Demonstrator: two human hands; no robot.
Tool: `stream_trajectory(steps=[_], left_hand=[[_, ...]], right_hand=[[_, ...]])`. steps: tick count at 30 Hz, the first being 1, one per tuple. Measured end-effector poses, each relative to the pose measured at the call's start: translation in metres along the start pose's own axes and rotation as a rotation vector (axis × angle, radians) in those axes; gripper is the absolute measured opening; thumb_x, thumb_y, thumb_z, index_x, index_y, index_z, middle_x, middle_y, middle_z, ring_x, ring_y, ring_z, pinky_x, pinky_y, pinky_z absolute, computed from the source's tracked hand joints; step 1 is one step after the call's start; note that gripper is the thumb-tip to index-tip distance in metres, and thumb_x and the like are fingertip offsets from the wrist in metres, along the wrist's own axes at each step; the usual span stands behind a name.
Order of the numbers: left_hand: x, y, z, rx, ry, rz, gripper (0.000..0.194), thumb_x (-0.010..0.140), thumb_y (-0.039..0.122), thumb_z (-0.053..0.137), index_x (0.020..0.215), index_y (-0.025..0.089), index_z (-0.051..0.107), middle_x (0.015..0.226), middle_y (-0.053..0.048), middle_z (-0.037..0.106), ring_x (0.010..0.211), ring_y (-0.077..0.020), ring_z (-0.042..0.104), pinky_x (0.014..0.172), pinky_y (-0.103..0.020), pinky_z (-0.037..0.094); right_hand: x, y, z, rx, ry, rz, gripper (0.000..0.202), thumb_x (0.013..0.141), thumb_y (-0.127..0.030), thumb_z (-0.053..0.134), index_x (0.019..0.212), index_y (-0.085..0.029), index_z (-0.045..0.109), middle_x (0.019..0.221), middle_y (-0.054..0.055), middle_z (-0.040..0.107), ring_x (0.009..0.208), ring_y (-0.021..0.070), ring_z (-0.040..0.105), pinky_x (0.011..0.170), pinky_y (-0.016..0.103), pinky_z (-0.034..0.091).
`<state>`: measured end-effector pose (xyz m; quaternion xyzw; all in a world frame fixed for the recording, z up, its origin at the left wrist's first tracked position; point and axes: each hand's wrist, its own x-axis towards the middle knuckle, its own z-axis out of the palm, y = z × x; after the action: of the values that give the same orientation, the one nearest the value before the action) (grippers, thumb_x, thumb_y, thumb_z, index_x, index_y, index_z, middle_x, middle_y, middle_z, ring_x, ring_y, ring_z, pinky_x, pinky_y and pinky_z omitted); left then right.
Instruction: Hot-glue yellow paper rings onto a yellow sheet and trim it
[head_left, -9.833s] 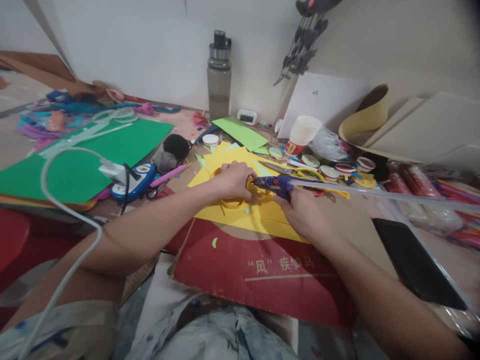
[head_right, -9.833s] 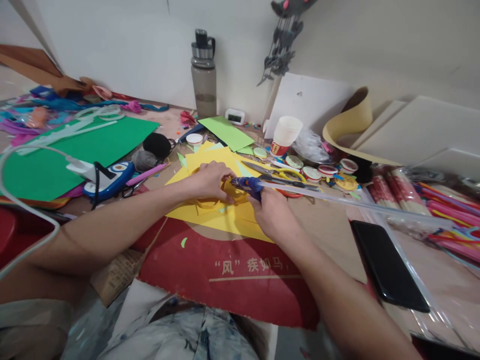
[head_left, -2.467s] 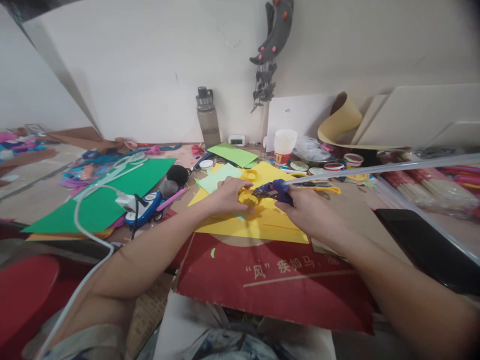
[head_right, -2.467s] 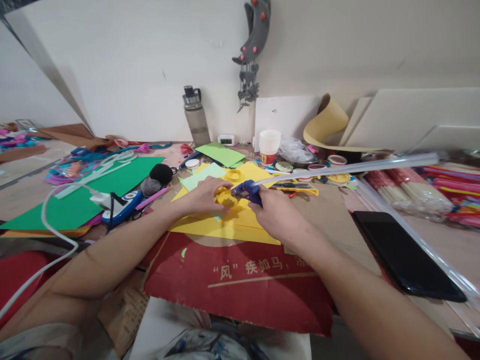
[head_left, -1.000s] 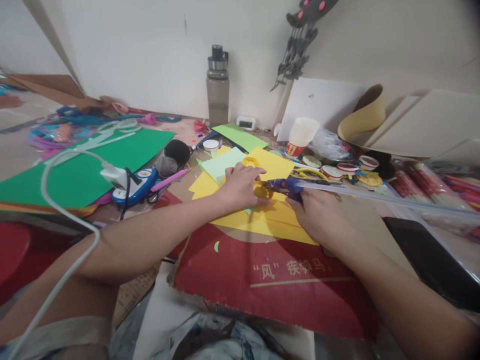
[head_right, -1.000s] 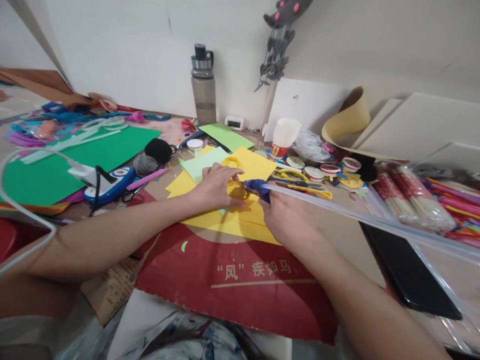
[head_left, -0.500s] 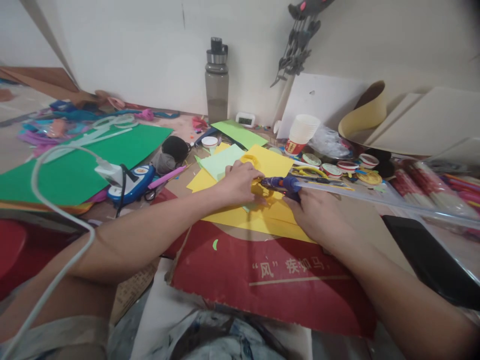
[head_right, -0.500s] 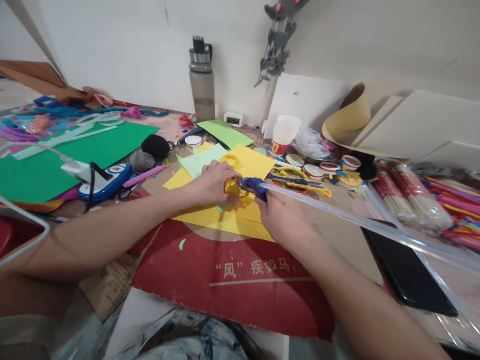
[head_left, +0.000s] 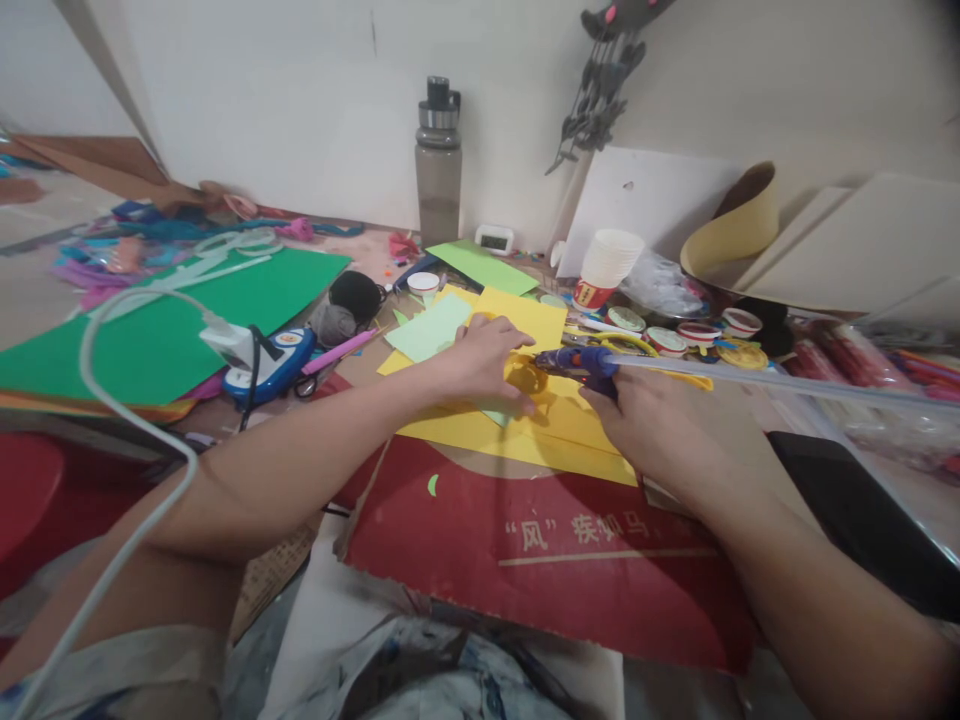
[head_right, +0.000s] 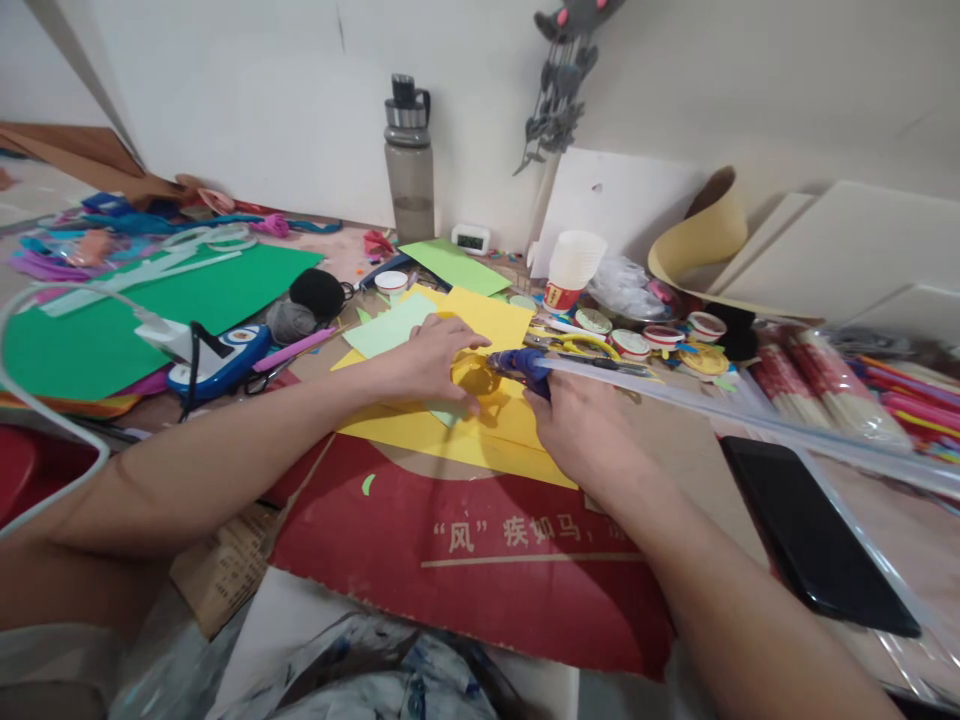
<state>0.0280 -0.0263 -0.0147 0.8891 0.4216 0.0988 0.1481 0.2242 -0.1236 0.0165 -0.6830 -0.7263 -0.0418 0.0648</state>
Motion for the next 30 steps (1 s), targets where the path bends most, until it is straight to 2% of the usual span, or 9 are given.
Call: stream_trajectory(steps=[2, 6, 10, 14, 18, 22, 24, 26, 30], left_hand=[[0.002, -0.005, -0.001, -0.002, -0.022, 0.054, 0.082, 0.063, 0.059, 0.081, 0.135, 0.028, 0.059, 0.130, -0.009, 0.057, 0.122, -0.0357, 0.043, 0.098, -0.044, 0.037], [0.006, -0.010, 0.000, 0.007, -0.021, 0.119, 0.061, 0.066, 0.058, 0.080, 0.118, 0.030, 0.069, 0.125, -0.007, 0.061, 0.118, -0.0336, 0.046, 0.099, -0.044, 0.036], [0.008, -0.007, 0.001, 0.004, -0.004, 0.108, 0.053, 0.064, 0.057, 0.082, 0.106, 0.026, 0.073, 0.117, -0.008, 0.063, 0.111, -0.0328, 0.051, 0.096, -0.045, 0.038], [0.010, -0.005, 0.000, 0.001, -0.023, 0.098, 0.051, 0.064, 0.052, 0.082, 0.106, 0.025, 0.074, 0.115, -0.009, 0.063, 0.109, -0.0324, 0.052, 0.096, -0.044, 0.038], [0.011, -0.006, 0.000, 0.002, -0.032, 0.085, 0.057, 0.063, 0.055, 0.081, 0.112, 0.027, 0.073, 0.117, -0.008, 0.064, 0.111, -0.0322, 0.051, 0.094, -0.043, 0.037], [0.011, -0.007, 0.001, 0.012, -0.034, 0.074, 0.063, 0.064, 0.059, 0.079, 0.118, 0.027, 0.072, 0.116, -0.008, 0.065, 0.114, -0.0326, 0.049, 0.091, -0.041, 0.035], [0.011, -0.006, 0.001, 0.020, -0.035, 0.066, 0.063, 0.064, 0.059, 0.079, 0.118, 0.027, 0.071, 0.116, -0.008, 0.065, 0.115, -0.0329, 0.048, 0.090, -0.040, 0.034], [0.010, -0.005, 0.001, 0.024, -0.039, 0.062, 0.063, 0.064, 0.058, 0.079, 0.118, 0.026, 0.071, 0.117, -0.008, 0.065, 0.115, -0.0327, 0.048, 0.090, -0.039, 0.033], [0.009, -0.002, -0.001, 0.024, -0.048, 0.034, 0.062, 0.065, 0.049, 0.080, 0.120, 0.025, 0.068, 0.120, -0.008, 0.066, 0.116, -0.0321, 0.048, 0.091, -0.039, 0.035]], right_hand=[[0.000, 0.000, 0.000, 0.010, 0.002, -0.003, 0.027, 0.095, -0.029, 0.050, 0.110, -0.016, 0.069, 0.103, 0.016, 0.075, 0.101, 0.0310, 0.069, 0.085, 0.038, 0.050], [0.002, 0.003, 0.010, 0.023, 0.001, -0.016, 0.029, 0.095, -0.027, 0.049, 0.112, -0.014, 0.068, 0.106, 0.017, 0.074, 0.103, 0.0316, 0.069, 0.087, 0.039, 0.051], [0.004, 0.003, 0.022, 0.063, -0.005, -0.035, 0.032, 0.097, -0.029, 0.046, 0.115, -0.014, 0.067, 0.109, 0.017, 0.074, 0.105, 0.0315, 0.069, 0.088, 0.038, 0.050], [0.005, 0.004, 0.027, 0.081, -0.002, -0.058, 0.033, 0.099, -0.031, 0.044, 0.116, -0.014, 0.066, 0.108, 0.017, 0.074, 0.102, 0.0314, 0.069, 0.082, 0.036, 0.050], [-0.001, -0.002, 0.013, -0.017, -0.004, -0.021, 0.035, 0.099, -0.030, 0.045, 0.121, -0.013, 0.065, 0.105, 0.018, 0.075, 0.097, 0.0316, 0.070, 0.078, 0.037, 0.049], [-0.009, -0.014, -0.013, -0.116, -0.007, -0.036, 0.030, 0.097, -0.027, 0.048, 0.115, -0.016, 0.068, 0.105, 0.017, 0.075, 0.099, 0.0305, 0.070, 0.081, 0.037, 0.049], [-0.010, -0.016, -0.015, -0.119, -0.025, -0.024, 0.030, 0.097, -0.028, 0.048, 0.114, -0.016, 0.069, 0.102, 0.017, 0.075, 0.095, 0.0303, 0.070, 0.079, 0.037, 0.049], [-0.008, -0.013, -0.007, -0.087, -0.018, -0.023, 0.031, 0.097, -0.029, 0.047, 0.114, -0.016, 0.068, 0.102, 0.017, 0.075, 0.093, 0.0300, 0.070, 0.078, 0.037, 0.048], [-0.002, -0.001, 0.024, 0.003, 0.115, -0.096, 0.034, 0.097, -0.031, 0.045, 0.117, -0.015, 0.067, 0.104, 0.016, 0.074, 0.093, 0.0299, 0.068, 0.078, 0.038, 0.049]])
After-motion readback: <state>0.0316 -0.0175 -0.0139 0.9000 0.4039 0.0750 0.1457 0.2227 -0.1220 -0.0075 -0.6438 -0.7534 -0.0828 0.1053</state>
